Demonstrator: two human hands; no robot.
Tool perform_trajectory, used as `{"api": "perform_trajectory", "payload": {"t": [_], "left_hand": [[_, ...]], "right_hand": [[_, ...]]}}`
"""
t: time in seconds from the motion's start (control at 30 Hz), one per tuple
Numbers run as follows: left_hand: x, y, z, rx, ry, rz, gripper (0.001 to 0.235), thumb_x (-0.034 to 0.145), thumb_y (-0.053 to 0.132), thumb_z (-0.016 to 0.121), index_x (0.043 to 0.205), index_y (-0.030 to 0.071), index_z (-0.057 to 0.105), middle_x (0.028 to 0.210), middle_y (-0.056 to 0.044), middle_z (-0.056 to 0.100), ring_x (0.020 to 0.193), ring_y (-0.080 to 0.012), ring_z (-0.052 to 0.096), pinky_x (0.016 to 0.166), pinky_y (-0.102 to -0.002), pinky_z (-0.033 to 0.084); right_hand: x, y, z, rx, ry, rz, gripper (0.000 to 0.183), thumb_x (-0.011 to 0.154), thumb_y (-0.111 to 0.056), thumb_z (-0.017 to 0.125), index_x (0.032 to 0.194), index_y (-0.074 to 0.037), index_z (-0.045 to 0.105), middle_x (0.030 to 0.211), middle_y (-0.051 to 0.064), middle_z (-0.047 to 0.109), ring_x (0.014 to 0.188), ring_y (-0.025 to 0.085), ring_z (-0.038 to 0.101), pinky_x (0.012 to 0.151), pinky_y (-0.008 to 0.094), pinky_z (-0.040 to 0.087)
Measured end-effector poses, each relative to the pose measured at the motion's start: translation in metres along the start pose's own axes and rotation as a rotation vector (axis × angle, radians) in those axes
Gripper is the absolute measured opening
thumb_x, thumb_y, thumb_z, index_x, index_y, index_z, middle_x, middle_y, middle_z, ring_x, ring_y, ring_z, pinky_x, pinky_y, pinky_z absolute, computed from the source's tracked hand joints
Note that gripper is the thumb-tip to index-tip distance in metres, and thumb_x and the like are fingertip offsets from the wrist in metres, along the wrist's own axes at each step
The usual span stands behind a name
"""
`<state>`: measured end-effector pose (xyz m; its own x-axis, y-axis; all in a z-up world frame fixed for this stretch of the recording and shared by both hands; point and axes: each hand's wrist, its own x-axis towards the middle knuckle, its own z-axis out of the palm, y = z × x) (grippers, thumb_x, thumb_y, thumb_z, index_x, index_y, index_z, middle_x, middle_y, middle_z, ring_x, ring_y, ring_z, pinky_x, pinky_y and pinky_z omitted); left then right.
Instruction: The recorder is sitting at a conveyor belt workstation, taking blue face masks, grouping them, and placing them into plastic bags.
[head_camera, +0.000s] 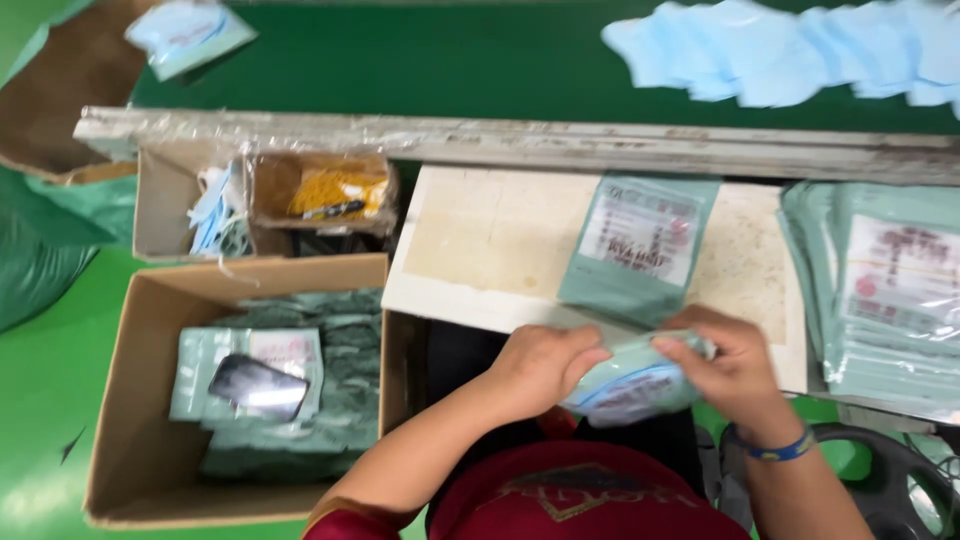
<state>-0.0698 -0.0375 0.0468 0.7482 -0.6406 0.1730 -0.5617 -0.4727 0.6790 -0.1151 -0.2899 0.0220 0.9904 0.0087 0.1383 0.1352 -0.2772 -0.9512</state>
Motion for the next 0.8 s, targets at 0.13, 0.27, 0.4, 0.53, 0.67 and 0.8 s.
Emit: {"api": "perform_trajectory", "payload": {"t": [0.13,0.27,0.4,0.53,0.67,0.8], "left_hand": [[0.005,-0.028,-0.016,-0.021,-0.178,-0.138,0.022,0.104,0.029,0.061,0.106,0.008,0.067,0.095,-0.017,0.071,0.095,-0.0392,0.067,0.083,-0.049,0.052],[0.008,-0.151,-0.039,-0.377,0.306,-0.183,0.026,0.103,0.017,0.055,0.113,0.000,0.071,0.102,-0.019,0.072,0.095,-0.0285,0.067,0.085,-0.039,0.052],[0.033,-0.163,-0.098,-0.434,0.804,-0.384,0.034,0.107,0.028,0.059,0.127,0.001,0.064,0.097,-0.011,0.067,0.085,-0.0183,0.060,0.075,-0.034,0.049],[0.077,-0.216,-0.044,-0.180,0.828,-0.306,0.057,0.092,0.032,0.068,0.140,0.005,0.053,0.096,-0.006,0.065,0.083,-0.0150,0.062,0.075,-0.032,0.054],[0.171,-0.167,-0.049,0.124,0.505,-0.099,0.051,0.096,0.040,0.067,0.128,0.000,0.066,0.117,-0.018,0.062,0.103,-0.0323,0.061,0.089,-0.041,0.052],[0.296,-0.173,-0.048,0.458,0.326,-0.254,0.073,0.094,0.061,0.056,0.125,-0.004,0.066,0.127,-0.023,0.056,0.120,-0.0392,0.051,0.097,-0.049,0.045]], "right_hand": [[0.023,0.009,-0.002,-0.012,-0.006,-0.013,0.010,0.087,-0.005,0.076,0.094,0.002,0.076,0.089,0.006,0.076,0.083,0.012,0.066,0.074,0.026,0.052],[0.090,0.011,-0.026,-0.013,0.172,-0.188,0.017,0.096,-0.007,0.070,0.111,-0.001,0.072,0.111,0.005,0.072,0.099,0.012,0.066,0.086,0.025,0.053],[0.191,0.044,-0.064,-0.071,0.313,-0.201,0.021,0.100,-0.012,0.073,0.119,-0.003,0.072,0.118,0.006,0.067,0.100,0.012,0.064,0.084,0.023,0.052],[0.271,0.101,-0.084,-0.299,0.482,-0.257,0.029,0.093,-0.016,0.077,0.118,-0.003,0.071,0.117,0.014,0.064,0.106,0.023,0.063,0.082,0.032,0.055],[0.296,0.131,-0.085,-0.720,0.725,-0.326,0.029,0.096,-0.018,0.072,0.119,-0.001,0.072,0.120,0.022,0.063,0.116,0.042,0.056,0.103,0.049,0.046],[0.295,0.129,-0.079,-0.866,0.791,-0.140,0.040,0.093,-0.030,0.068,0.118,0.002,0.071,0.120,0.027,0.063,0.113,0.045,0.055,0.097,0.054,0.044]]}}
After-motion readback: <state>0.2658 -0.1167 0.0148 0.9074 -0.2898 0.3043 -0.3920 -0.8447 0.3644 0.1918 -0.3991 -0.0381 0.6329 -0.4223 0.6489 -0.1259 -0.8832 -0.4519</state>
